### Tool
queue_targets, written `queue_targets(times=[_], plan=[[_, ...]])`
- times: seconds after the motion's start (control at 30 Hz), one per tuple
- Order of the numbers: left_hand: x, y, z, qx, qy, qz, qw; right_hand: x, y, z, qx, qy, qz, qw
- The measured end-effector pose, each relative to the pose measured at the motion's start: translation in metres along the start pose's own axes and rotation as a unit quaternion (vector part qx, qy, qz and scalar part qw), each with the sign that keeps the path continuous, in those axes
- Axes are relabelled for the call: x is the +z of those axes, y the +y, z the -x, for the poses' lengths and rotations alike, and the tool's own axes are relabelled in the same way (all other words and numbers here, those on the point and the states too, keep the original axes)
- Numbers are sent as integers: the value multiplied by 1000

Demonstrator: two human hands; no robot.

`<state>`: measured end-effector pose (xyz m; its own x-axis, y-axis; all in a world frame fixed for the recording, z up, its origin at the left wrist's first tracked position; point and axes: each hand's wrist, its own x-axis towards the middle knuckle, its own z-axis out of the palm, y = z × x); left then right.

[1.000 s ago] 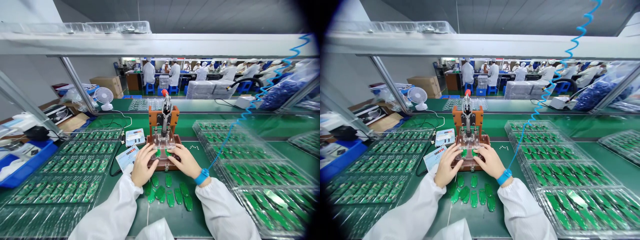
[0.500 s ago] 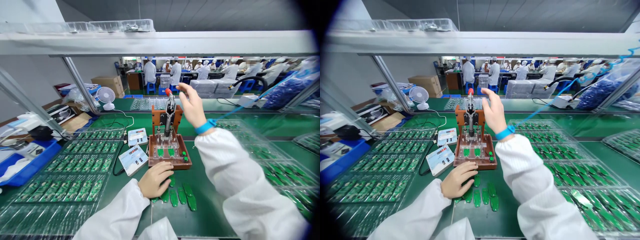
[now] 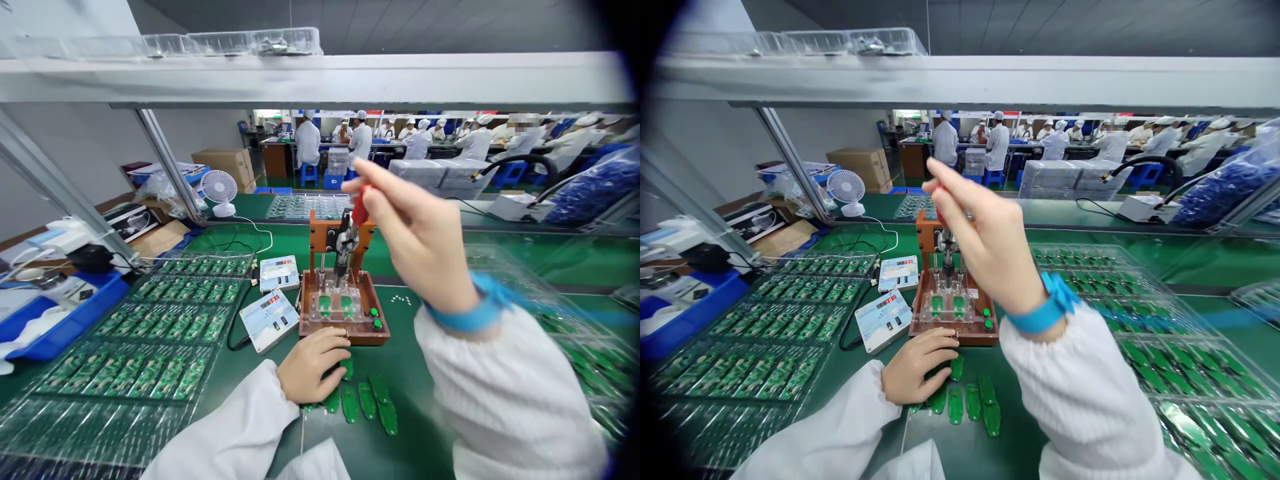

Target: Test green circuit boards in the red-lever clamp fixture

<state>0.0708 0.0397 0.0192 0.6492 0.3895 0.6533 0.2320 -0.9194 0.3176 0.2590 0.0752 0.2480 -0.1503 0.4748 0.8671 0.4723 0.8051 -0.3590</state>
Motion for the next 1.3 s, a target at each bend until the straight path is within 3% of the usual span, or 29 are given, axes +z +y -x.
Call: queue_targets(times=[0.17, 0.47, 0.63, 0.73, 0.87, 0.93, 1.03, 1.1, 1.17, 1.23, 1.3], plan=[[2, -1, 0, -6, -9, 7, 1000, 8, -15, 52, -39, 9, 65, 997], [3, 1, 0, -29, -8, 28, 999, 41, 20, 102, -62, 32, -3, 998], [6, 2, -2, -57, 7, 68, 996, 57, 30, 108, -67, 73, -39, 994], [-8, 3, -6, -97, 10, 133, 986, 61, 30, 107, -50, 95, -82, 991], [-61, -11, -18, -184, -17, 182, 966, 61, 28, 108, -30, 91, -106, 990], [-91, -29, -24, -265, -55, 95, 958, 60, 27, 109, -34, 89, -103, 990], [-119, -67, -30, -369, -156, -71, 913, 61, 26, 109, -30, 94, -104, 990], [-123, -92, -31, -398, -206, -104, 888, 60, 25, 109, -24, 96, -111, 989], [-120, -111, -31, -413, -292, -129, 853, 59, 24, 108, -18, 90, -116, 989], [-115, -121, -31, -411, -380, -159, 813, 56, 24, 107, -16, 82, -118, 989], [-112, -125, -31, -401, -424, -179, 792, 55, 25, 106, -18, 79, -118, 990]])
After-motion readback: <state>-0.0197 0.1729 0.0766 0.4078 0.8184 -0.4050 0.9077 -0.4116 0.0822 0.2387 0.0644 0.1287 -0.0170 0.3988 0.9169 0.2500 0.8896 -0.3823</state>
